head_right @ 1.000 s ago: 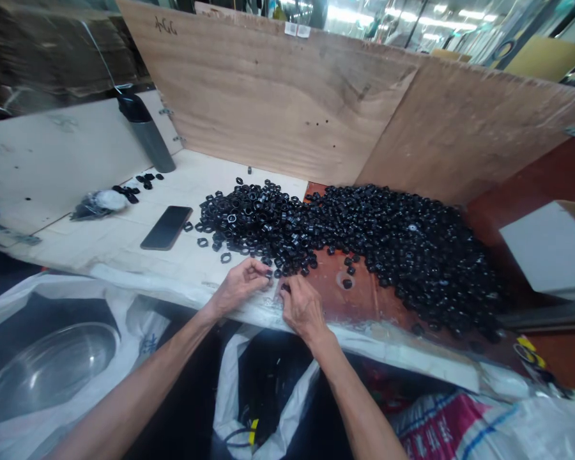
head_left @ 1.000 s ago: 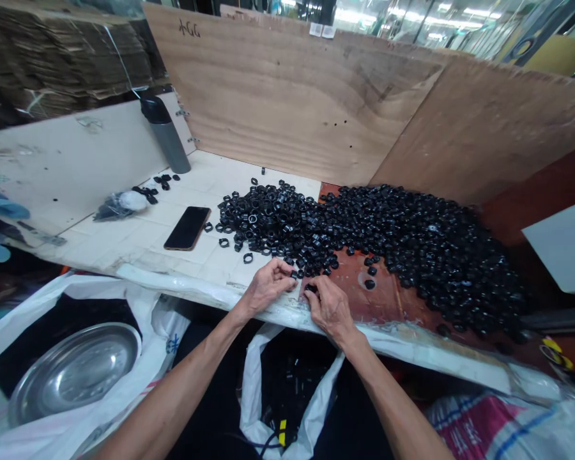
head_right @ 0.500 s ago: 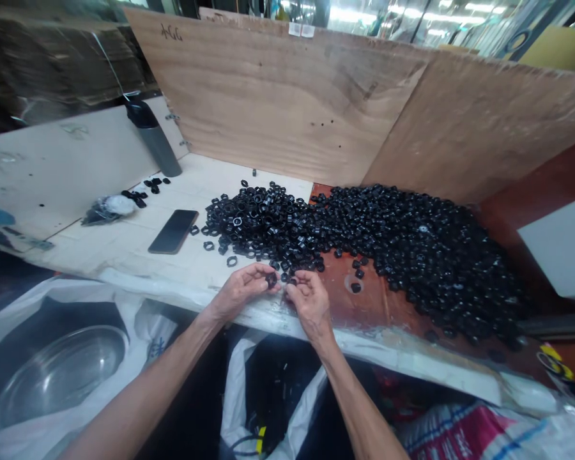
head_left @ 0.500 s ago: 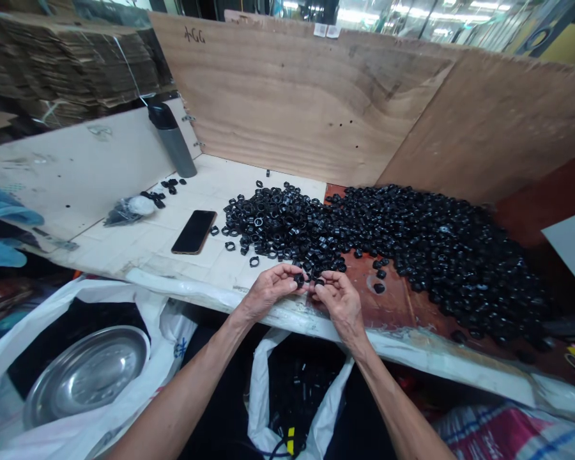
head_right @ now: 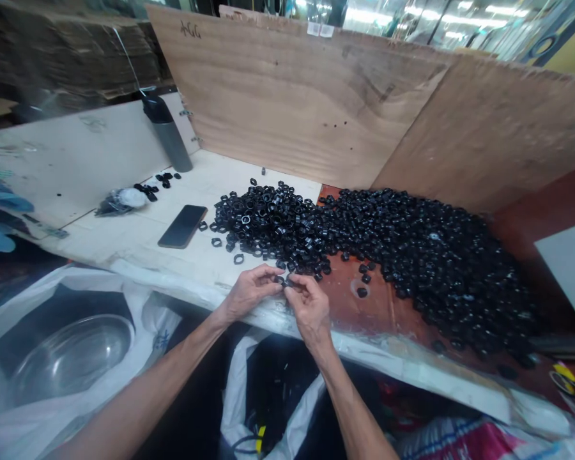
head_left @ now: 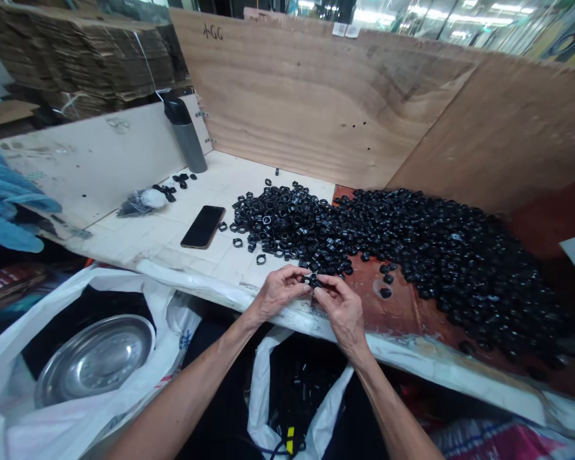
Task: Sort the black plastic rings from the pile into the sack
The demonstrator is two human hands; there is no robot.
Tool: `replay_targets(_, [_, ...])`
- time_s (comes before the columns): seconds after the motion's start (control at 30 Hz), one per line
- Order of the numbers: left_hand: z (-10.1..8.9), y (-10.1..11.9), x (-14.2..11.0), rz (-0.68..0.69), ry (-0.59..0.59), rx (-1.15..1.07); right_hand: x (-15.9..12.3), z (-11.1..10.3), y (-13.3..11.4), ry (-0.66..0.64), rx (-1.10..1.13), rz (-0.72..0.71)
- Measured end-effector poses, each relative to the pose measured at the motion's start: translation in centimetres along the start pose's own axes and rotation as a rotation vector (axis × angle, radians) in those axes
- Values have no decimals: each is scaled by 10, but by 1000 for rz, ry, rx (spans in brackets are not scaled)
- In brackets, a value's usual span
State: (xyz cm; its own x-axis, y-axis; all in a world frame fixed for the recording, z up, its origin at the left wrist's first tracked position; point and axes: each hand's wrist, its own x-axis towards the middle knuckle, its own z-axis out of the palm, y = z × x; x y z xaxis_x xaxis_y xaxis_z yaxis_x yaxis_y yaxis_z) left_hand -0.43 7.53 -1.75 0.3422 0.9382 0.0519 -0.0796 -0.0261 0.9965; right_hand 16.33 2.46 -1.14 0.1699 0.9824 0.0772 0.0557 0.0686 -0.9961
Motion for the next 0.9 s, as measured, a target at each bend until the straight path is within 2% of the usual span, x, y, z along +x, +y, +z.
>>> replay_targets(0.13, [-1, 2, 0, 97, -56, 13, 3, 3, 1, 41, -102, -151])
replay_targets(0.2, [0, 5, -1, 98, -74, -5, 3, 2, 2, 34, -143, -191])
replay_targets(0.37, [4, 8, -4, -53, -89, -119, -2, -1, 6, 33, -201, -177])
replay_targets(0.43, [4, 6, -4, -79, -75, -135, -3, -1, 3, 34, -265, -212])
replay_targets(0.57, [2, 3, -4, -22, -73, -115, -2, 0, -1, 19, -408, -319])
replay_targets(0.73, [3, 4, -4, 10, -105, -100, -4, 2, 5, 86, -499, -306])
replay_targets(0.9, [4, 3, -5, 2, -103, -111, -7, 0, 6, -17, -534, -360])
